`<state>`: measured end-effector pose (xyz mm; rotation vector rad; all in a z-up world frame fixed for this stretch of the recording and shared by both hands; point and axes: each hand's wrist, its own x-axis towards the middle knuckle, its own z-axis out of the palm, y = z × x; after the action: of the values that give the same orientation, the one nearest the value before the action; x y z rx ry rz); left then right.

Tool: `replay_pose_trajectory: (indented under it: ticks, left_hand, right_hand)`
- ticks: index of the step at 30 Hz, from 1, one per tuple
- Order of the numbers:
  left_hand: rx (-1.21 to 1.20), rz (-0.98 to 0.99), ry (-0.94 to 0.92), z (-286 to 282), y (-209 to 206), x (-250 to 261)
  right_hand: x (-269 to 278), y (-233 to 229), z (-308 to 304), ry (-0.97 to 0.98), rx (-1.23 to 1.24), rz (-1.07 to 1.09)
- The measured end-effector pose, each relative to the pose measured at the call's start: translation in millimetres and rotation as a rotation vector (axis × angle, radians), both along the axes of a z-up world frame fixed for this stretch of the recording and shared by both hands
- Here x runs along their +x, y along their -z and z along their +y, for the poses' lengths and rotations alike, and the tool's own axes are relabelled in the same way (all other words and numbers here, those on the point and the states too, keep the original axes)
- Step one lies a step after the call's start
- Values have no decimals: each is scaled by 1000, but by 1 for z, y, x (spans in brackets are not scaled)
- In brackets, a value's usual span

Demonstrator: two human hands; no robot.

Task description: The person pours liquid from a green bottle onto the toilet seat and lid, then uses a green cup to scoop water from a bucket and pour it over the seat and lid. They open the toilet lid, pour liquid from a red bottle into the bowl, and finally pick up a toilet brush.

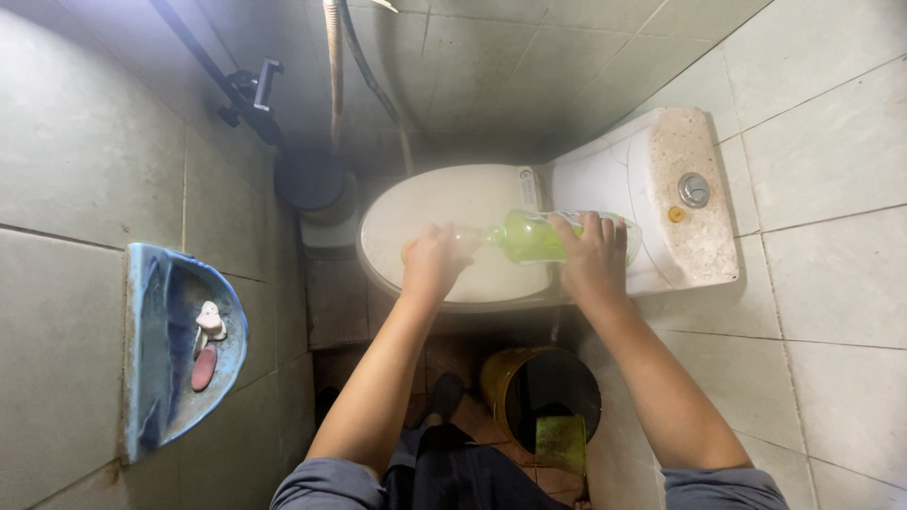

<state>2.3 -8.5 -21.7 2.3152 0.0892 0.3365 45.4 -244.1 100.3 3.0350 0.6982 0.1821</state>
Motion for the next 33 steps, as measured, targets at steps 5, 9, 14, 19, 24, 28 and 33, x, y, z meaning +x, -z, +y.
replay_pose_trajectory:
  ticks: [5,9,14,19,24,28,33]
  left_hand:
    - [17,48,-8,-1,2,0]
    - [2,17,-13,-2,1,-1]
    - [2,66,-3,-2,-1,-1]
    - [11,53,9,-3,1,1]
    - [-21,9,6,-4,5,1]
    - [-15,13,-5,-5,5,2]
    - [-3,78,-4,-7,4,4]
  right_hand:
    - [1,0,0,-3,-10,-14]
    - [2,2,-2,2,-25,-16]
    - [4,4,-4,1,-39,-15]
    - [4,3,-4,-4,-14,0]
    - [2,0,-5,2,-38,-15]
    - [3,-1,-5,6,-41,-11]
    - [4,0,-6,8,-33,2]
